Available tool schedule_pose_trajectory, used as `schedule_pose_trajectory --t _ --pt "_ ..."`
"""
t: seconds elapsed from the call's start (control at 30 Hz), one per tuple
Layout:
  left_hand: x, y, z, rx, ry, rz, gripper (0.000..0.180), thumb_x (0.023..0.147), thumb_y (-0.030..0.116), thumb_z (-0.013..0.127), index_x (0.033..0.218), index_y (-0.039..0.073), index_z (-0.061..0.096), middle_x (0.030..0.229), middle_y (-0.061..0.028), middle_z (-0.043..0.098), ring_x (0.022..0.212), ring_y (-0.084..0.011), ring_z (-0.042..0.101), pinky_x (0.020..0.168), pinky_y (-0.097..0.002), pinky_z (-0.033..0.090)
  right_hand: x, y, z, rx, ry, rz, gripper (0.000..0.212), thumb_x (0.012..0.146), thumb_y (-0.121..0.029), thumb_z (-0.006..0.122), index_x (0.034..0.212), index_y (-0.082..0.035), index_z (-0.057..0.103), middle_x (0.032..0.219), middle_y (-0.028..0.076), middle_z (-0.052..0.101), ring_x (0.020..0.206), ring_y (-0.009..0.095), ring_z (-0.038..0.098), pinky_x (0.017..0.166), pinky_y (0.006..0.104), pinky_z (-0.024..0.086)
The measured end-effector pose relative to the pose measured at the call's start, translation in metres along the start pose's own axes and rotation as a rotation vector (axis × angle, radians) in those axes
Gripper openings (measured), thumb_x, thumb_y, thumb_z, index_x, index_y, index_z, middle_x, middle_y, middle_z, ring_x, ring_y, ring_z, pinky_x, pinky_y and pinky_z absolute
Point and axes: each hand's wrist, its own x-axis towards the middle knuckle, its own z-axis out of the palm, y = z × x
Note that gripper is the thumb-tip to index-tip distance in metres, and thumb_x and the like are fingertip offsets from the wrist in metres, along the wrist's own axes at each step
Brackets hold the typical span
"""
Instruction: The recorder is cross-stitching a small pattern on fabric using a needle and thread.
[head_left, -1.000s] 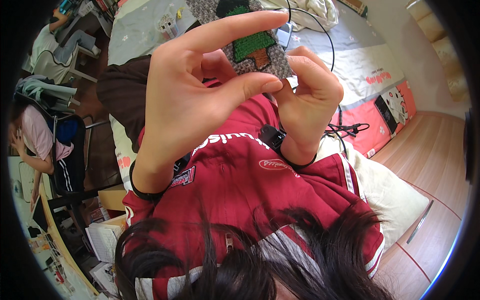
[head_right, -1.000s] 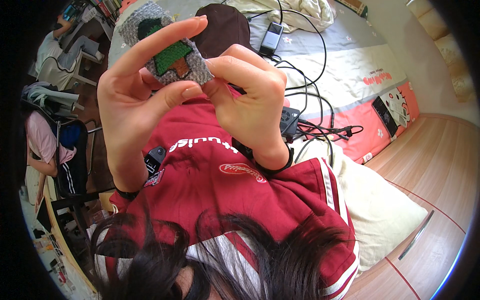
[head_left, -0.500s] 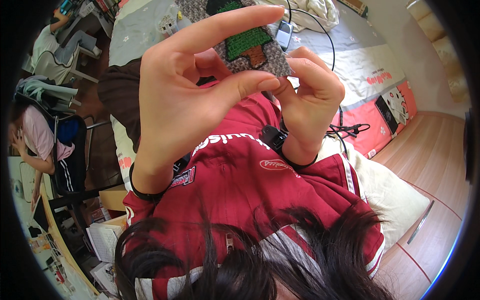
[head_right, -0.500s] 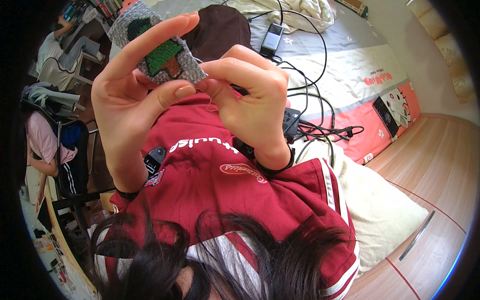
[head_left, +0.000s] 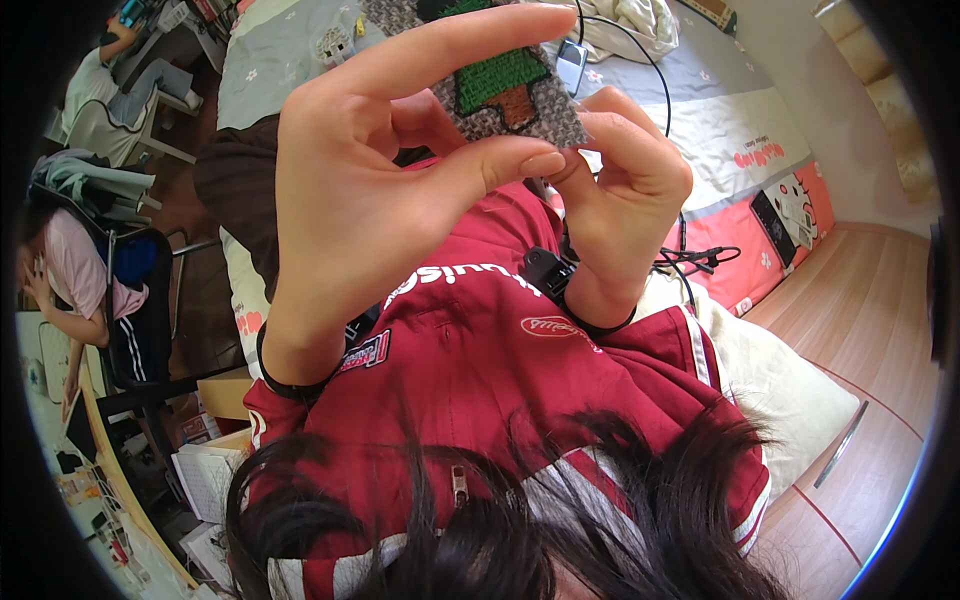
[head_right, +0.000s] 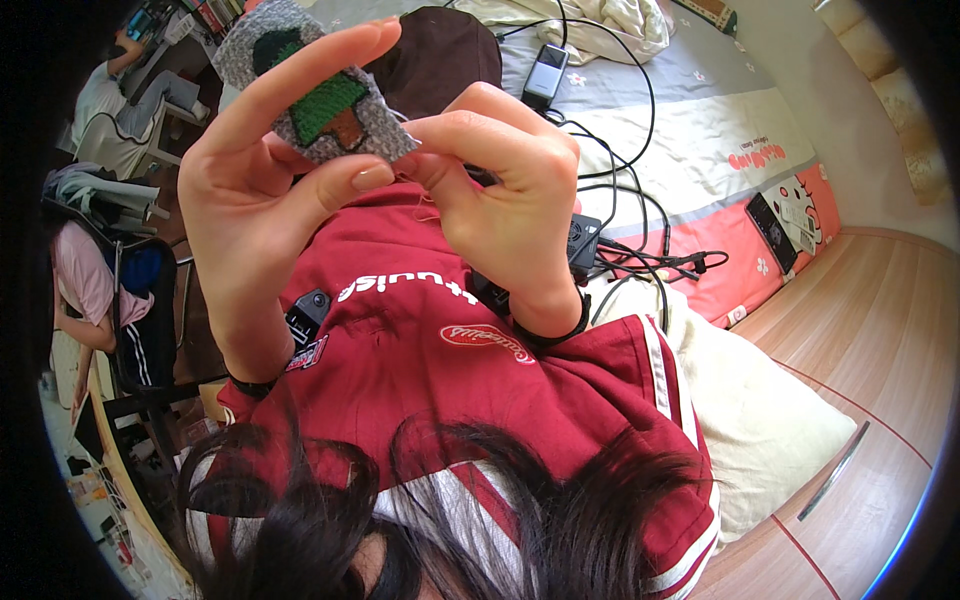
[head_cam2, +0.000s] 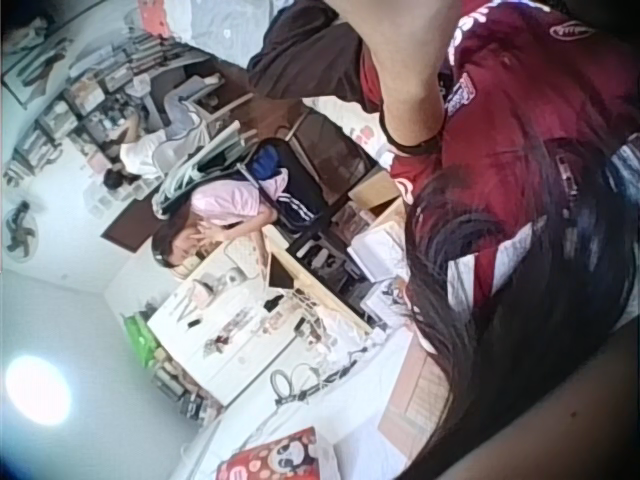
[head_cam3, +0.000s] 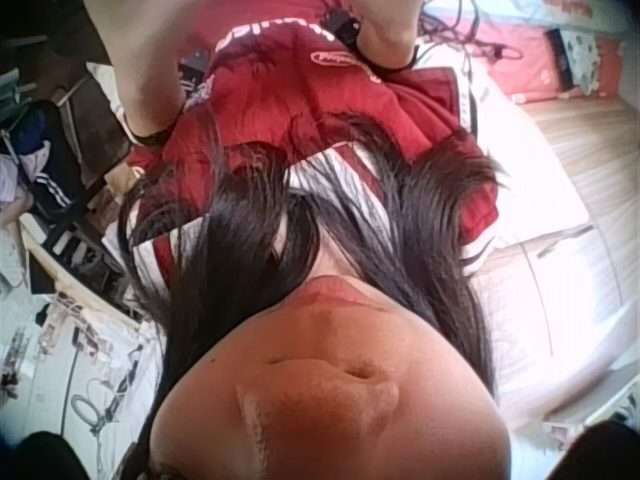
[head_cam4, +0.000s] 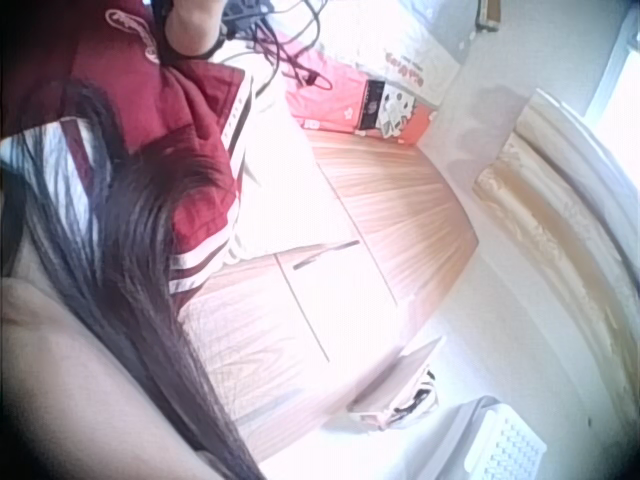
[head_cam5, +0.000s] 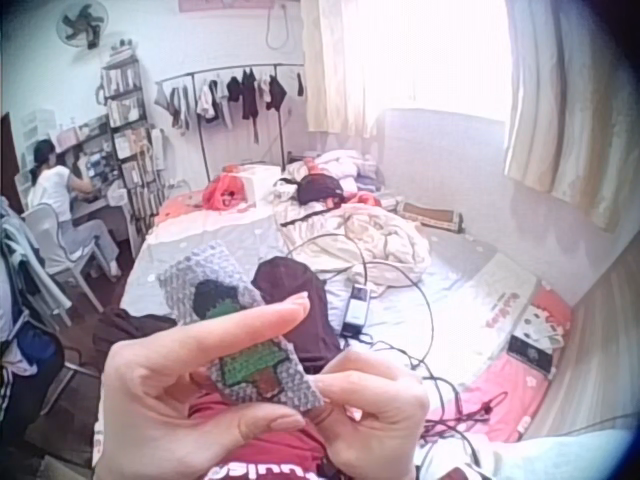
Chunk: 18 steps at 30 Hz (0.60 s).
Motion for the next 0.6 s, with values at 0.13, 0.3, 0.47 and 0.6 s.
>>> schedule_pose_trajectory --t 0.13,0.3,0.47,0.6 --pt "-0.001 -0.012 -0.006 -0.197 -0.025 0.097 0.052 0.064 -0.014 0.061 0.113 -0.008 0.045 0.114 -0.0181 0.051 0.095 -0.0159 0.055 0.077 -0.0232 0.048 -0.001 -0.001 0.001 0.026 0.000 0.003 0.020 0.058 0.009 0.062 0.074 -0.002 0.064 0.058 0.005 0.052 0.049 0.013 0.050 0.044 0.0221 0.037" --pt "-0.003 -0.009 -0.005 -0.049 0.015 0.057 0.052 0.064 -0.014 0.061 0.114 -0.009 0.045 0.114 -0.0192 0.050 0.098 -0.0173 0.053 0.078 -0.0235 0.047 0.000 -0.001 0.002 0.015 0.002 -0.001 0.020 0.057 0.010 0.062 0.074 -0.002 0.064 0.059 0.005 0.052 0.049 0.013 0.051 0.044 0.0220 0.037" --pt "-0.003 -0.008 -0.002 0.007 0.041 0.042 0.052 0.064 -0.013 0.061 0.113 -0.009 0.045 0.114 -0.0192 0.050 0.098 -0.0174 0.053 0.078 -0.0236 0.047 -0.001 -0.002 0.000 0.018 0.008 0.018 0.021 0.057 0.010 0.062 0.073 -0.002 0.064 0.058 0.005 0.052 0.049 0.013 0.050 0.044 0.0219 0.036" --pt "-0.002 -0.006 -0.004 0.027 0.009 0.022 0.051 0.064 -0.013 0.061 0.113 -0.009 0.045 0.114 -0.0185 0.050 0.096 -0.0163 0.054 0.077 -0.0234 0.047 -0.001 -0.001 0.000 0.013 -0.001 0.008 0.020 0.057 0.009 0.063 0.073 -0.002 0.063 0.058 0.005 0.051 0.049 0.012 0.049 0.044 0.0221 0.036"
